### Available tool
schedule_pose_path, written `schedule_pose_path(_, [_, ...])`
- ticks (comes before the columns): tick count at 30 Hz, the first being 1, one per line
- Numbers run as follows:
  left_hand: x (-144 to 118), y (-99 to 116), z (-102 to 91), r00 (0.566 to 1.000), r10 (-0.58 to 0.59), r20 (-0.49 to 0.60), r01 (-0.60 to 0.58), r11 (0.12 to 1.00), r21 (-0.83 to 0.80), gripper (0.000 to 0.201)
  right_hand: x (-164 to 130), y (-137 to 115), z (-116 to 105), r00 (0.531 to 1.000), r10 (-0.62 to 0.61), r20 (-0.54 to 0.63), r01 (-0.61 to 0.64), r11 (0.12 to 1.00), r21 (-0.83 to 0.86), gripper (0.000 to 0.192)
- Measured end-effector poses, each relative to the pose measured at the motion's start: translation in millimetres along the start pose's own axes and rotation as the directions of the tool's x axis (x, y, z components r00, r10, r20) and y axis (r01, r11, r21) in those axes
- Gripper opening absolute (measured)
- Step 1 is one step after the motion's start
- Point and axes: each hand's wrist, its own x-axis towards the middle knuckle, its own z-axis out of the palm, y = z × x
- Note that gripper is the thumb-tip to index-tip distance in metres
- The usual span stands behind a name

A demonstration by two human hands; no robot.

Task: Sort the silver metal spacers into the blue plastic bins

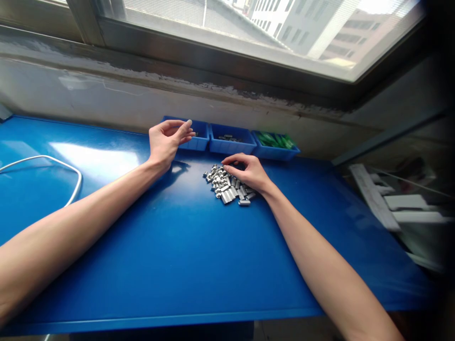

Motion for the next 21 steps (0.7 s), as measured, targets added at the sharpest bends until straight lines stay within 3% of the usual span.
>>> schedule_pose_path(5, [11.8, -9.6, -6.0, 0.996, -0.053, -0.065, 0.054, 0.998, 0.013, 0.055, 0.3, 0.0, 0.1, 1.000, 0.010, -0.007, -0.010, 1.000, 0.000, 0.016])
schedule_pose_path(10, [12.4, -9.2, -5.8, 0.999, -0.031, -0.032, 0.032, 0.999, 0.014, 0.055, 0.1, 0.3, 0.2, 1.000, 0.013, -0.011, -0.013, 1.000, 0.006, 0.016])
schedule_pose_path(13, [3.9, -6.2, -3.2, 0.997, 0.041, 0.067, -0.045, 0.996, 0.073, 0.055, 0.4, 1.1, 0.5, 1.000, 0.006, -0.012, -0.006, 1.000, 0.008, 0.015])
schedule_pose_path(15, [-2.6, -5.6, -2.0, 0.968, 0.100, 0.229, -0.141, 0.975, 0.170, 0.050, 0.8, 2.1, 1.1, 1.000, -0.001, -0.014, 0.001, 1.000, 0.005, 0.015])
schedule_pose_path(17, [-7.5, -7.2, -1.7, 0.877, 0.166, 0.450, -0.302, 0.921, 0.248, 0.040, 1.1, 3.1, 1.6, 1.000, -0.005, -0.015, 0.005, 1.000, 0.000, 0.015])
schedule_pose_path(19, [-9.8, -10.3, -2.6, 0.717, 0.205, 0.666, -0.472, 0.846, 0.249, 0.032, 1.2, 3.9, 2.1, 1.000, -0.011, -0.023, 0.011, 1.000, -0.004, 0.015])
schedule_pose_path(21, [-10.0, -13.6, -4.2, 0.550, 0.174, 0.817, -0.581, 0.782, 0.225, 0.040, 1.2, 4.0, 2.3, 0.999, -0.018, -0.030, 0.018, 1.000, -0.002, 0.014])
